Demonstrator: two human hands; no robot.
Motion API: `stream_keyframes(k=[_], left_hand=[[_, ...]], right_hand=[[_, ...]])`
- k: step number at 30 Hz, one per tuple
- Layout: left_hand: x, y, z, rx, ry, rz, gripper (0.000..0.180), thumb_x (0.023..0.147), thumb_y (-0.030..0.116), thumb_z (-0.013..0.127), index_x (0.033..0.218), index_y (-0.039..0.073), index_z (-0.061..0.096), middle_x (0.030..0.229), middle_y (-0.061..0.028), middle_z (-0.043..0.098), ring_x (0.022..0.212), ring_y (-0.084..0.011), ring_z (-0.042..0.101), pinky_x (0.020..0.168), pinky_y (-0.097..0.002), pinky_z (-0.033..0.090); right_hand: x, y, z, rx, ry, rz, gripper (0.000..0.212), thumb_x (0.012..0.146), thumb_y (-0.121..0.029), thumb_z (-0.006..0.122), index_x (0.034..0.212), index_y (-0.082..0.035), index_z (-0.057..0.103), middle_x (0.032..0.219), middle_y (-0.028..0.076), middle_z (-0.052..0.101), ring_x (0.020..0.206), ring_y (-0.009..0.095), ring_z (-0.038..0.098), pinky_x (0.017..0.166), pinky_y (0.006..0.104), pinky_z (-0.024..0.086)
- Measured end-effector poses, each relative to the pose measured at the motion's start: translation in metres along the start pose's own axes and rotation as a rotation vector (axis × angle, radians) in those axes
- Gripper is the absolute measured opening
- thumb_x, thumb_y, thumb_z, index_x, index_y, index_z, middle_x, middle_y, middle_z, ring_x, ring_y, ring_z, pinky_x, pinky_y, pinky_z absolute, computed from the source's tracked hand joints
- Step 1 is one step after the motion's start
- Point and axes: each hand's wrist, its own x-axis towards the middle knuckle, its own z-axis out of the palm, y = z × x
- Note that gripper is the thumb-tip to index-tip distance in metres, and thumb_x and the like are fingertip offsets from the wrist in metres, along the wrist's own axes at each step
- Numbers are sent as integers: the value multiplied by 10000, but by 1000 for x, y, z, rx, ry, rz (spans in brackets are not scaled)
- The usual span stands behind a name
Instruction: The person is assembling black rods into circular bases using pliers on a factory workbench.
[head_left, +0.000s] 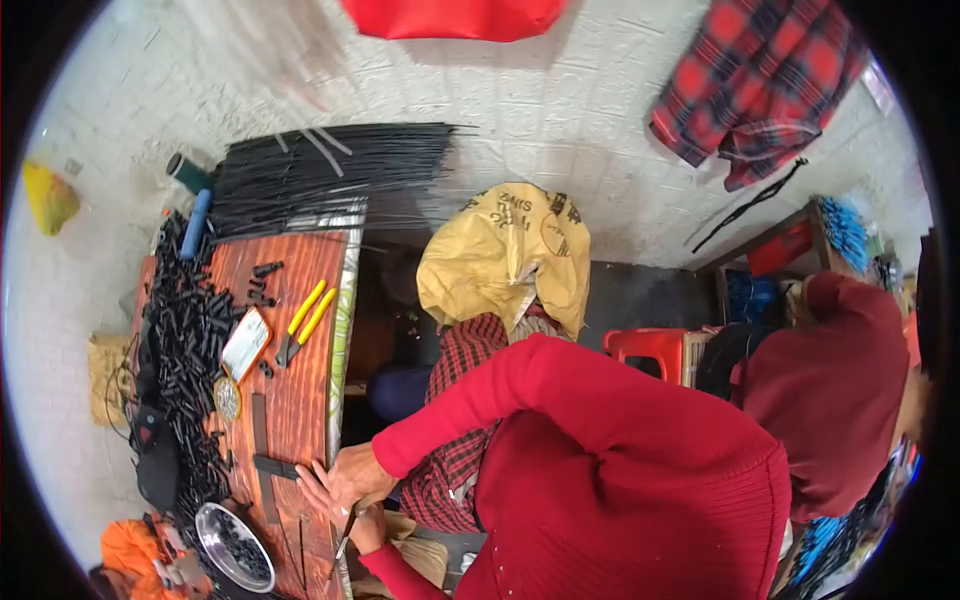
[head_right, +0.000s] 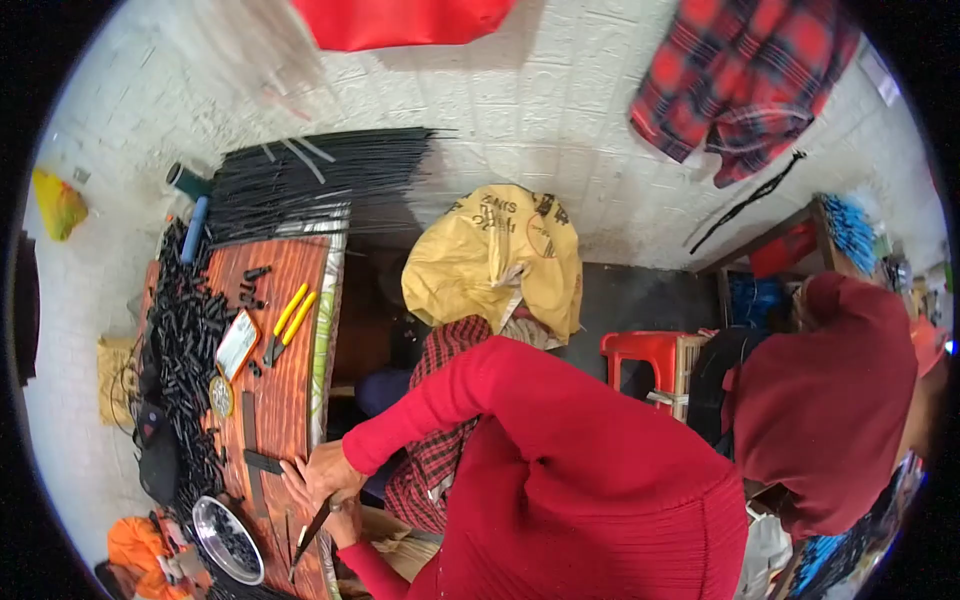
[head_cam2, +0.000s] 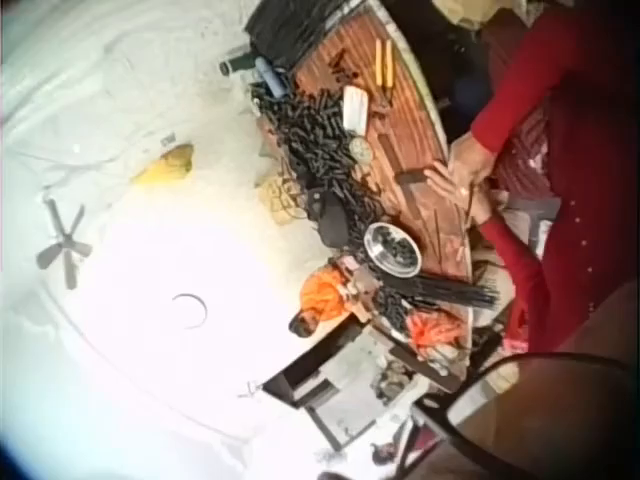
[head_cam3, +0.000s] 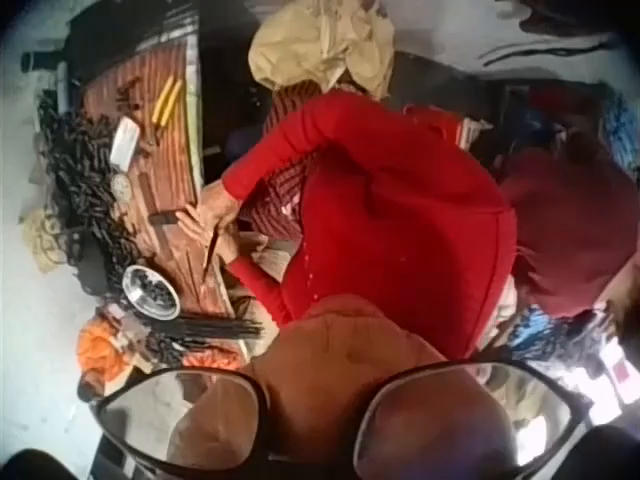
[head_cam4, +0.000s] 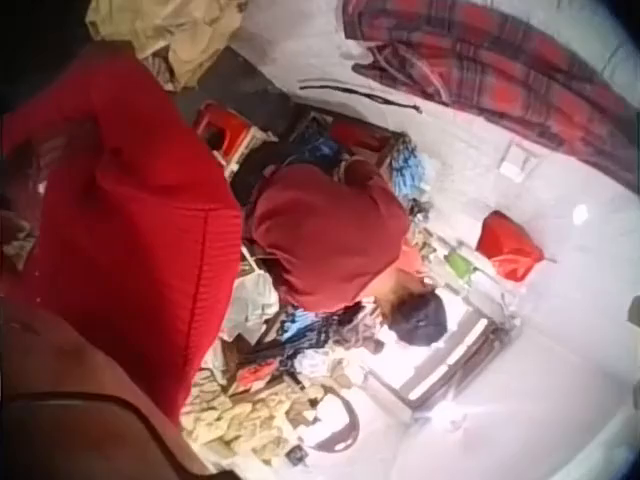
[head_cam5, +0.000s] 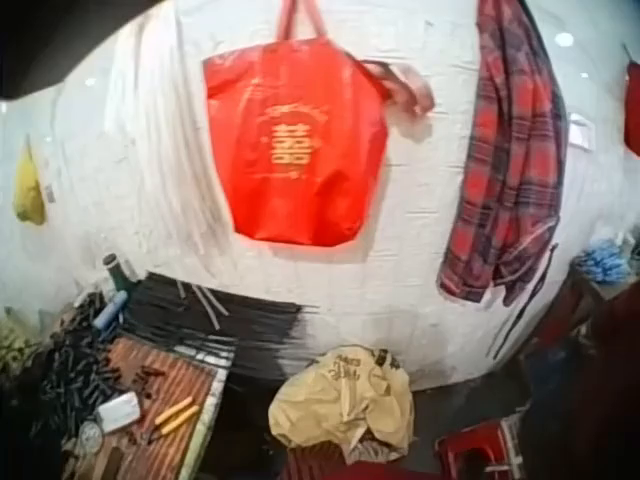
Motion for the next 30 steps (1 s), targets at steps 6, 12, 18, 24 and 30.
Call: stream_keyframes(k=[6, 12, 18, 24, 30], left_hand=[[-4, -7, -33, -34, -227, -73, 775, 743, 104, 704, 1455, 62, 402, 1576, -157, 241, 1416, -408, 254, 1167, -494, 213], [43, -36, -4, 105, -21, 62, 748, 701, -51, 529, 1434, 60, 426, 1506, -169, 371, 1371, -419, 332, 1131, -508, 254], [52, -57, -14, 104, 66, -21, 692, 755, -125, 458, 1432, 9, 393, 1536, -201, 310, 1394, -451, 295, 1138, -481, 292], [72, -75, -11, 182, 76, -8, 733, 747, -124, 534, 1445, 40, 379, 1538, -185, 309, 1367, -477, 319, 1101, -476, 352], [66, -83, -2, 242, 91, 5, 729, 740, -98, 556, 1437, 21, 380, 1520, -201, 334, 1352, -486, 339, 1095, -474, 359]], right_hand=[[4, 6, 6, 233, 73, -79, 270, 775, -308, 679, 873, -57, 662, 824, 151, 659, 795, 359, 647, 683, 485, 514], [-21, 1, -34, 188, -73, 99, 238, 818, -297, 688, 969, -113, 683, 873, 104, 659, 841, 338, 637, 724, 468, 510], [-5, -9, -37, 264, -113, 86, 158, 793, -222, 688, 851, -77, 665, 847, 95, 647, 826, 340, 630, 701, 445, 503], [6, -6, -43, 271, -201, 117, 171, 787, -170, 693, 932, -78, 686, 885, 74, 653, 862, 293, 614, 760, 403, 503], [9, -11, -48, 235, -120, 28, 233, 793, -221, 705, 980, -81, 693, 850, 112, 657, 834, 338, 645, 693, 445, 507]])
